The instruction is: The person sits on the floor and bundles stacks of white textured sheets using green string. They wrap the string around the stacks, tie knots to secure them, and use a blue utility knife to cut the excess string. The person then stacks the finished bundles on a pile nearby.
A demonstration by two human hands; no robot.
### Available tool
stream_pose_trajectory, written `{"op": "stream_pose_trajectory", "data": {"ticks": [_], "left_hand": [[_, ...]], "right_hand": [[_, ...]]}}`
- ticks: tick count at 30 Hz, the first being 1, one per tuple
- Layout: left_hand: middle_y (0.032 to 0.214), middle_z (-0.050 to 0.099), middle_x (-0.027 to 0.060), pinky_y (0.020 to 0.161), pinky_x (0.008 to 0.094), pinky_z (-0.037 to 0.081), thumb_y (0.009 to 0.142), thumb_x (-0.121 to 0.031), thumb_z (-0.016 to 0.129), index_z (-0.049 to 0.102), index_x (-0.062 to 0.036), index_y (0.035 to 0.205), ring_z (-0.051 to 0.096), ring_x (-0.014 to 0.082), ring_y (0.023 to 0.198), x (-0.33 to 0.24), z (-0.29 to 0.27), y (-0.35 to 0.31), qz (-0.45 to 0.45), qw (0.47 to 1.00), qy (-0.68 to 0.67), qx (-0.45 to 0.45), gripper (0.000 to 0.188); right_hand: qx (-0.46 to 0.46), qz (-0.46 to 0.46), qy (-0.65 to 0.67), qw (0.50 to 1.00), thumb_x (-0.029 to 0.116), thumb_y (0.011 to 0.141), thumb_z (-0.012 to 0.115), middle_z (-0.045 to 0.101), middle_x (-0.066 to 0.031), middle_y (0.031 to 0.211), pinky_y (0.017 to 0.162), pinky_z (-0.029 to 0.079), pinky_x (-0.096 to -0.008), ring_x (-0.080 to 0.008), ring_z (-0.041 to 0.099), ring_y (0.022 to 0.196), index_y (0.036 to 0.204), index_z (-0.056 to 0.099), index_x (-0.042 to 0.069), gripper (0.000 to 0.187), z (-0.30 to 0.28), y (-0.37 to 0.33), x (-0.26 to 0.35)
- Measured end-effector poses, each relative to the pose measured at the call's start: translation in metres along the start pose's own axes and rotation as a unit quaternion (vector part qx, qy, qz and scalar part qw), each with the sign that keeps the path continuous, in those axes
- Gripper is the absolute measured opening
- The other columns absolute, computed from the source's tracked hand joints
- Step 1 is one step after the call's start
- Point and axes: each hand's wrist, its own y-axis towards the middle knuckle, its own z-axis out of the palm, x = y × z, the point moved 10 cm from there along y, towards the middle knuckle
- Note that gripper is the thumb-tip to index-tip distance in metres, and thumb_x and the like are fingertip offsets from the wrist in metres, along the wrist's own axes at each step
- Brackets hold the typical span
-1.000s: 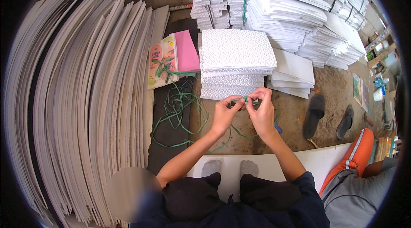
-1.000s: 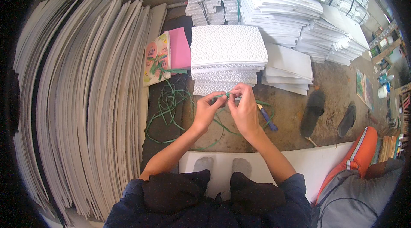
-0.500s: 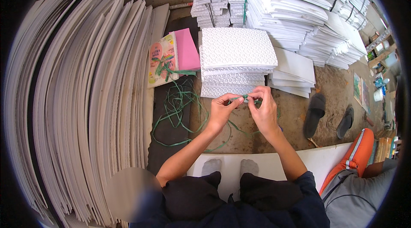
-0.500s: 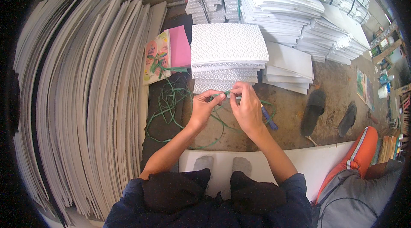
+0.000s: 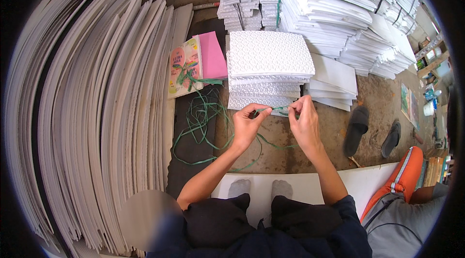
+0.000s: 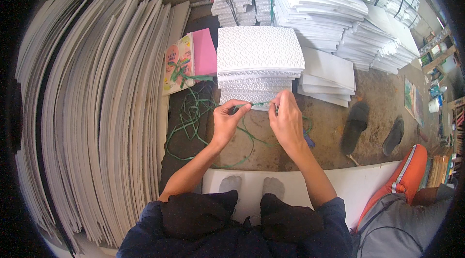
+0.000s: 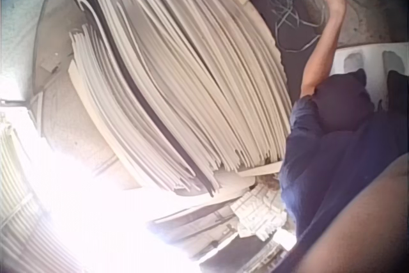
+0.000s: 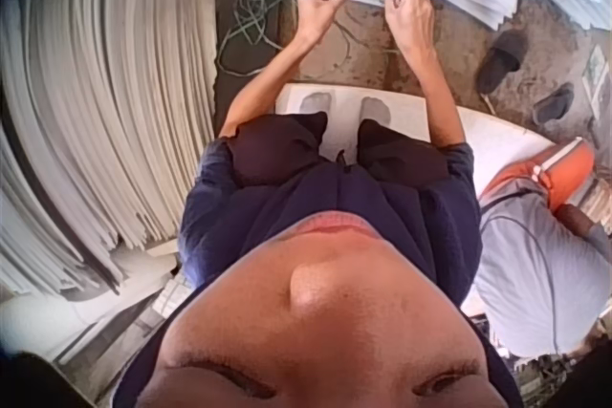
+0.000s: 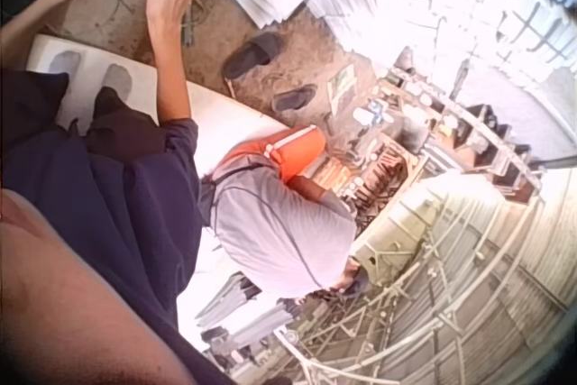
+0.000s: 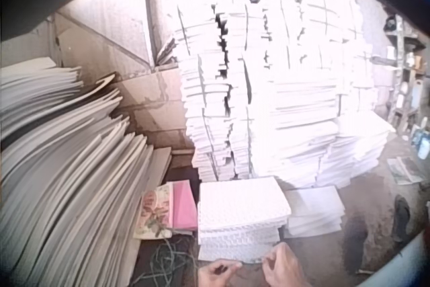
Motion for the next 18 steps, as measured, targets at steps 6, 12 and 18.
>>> {"op": "stream_pose_trajectory", "data": {"ticks": [6,12,18], "left_hand": [[0.065,0.056,-0.0051,0.048,0.0164,0.031,0.077,-0.01,0.066,0.066,-0.0018,0.082,0.039,-0.0003,0.055,0.013,0.0,0.001,-0.019,0.999,0.021,0.04,0.01],[0.067,0.057,-0.0045,0.05,0.017,0.034,0.076,-0.01,0.067,0.065,-0.0012,0.082,0.042,0.0004,0.058,0.022,0.007,-0.006,-0.049,0.997,0.015,0.057,0.011],[0.073,0.06,0.0022,0.062,0.0204,0.042,0.077,-0.008,0.066,0.06,0.0005,0.08,0.053,0.0066,0.068,0.023,0.011,-0.006,-0.056,0.995,-0.043,0.073,0.011]], "right_hand": [[0.086,0.044,0.191,0.977,0.002,0.079,0.056,0.061,-0.0139,0.1,0.076,0.045,-0.0345,-0.0292,0.058,0.095,0.107,0.032,0.004,0.037,0.011,0.003,-0.018],[0.131,0.089,0.26,0.953,0.006,0.077,0.063,0.063,-0.0101,0.094,0.075,0.046,-0.0311,-0.0217,0.059,0.088,0.108,0.033,0.006,0.043,0.033,-0.007,-0.015],[0.106,0.147,0.317,0.931,0.002,0.076,0.064,0.062,-0.0083,0.08,0.069,0.046,-0.0263,-0.0136,0.058,0.079,0.103,0.034,0.005,0.04,0.048,-0.014,-0.034]]}}
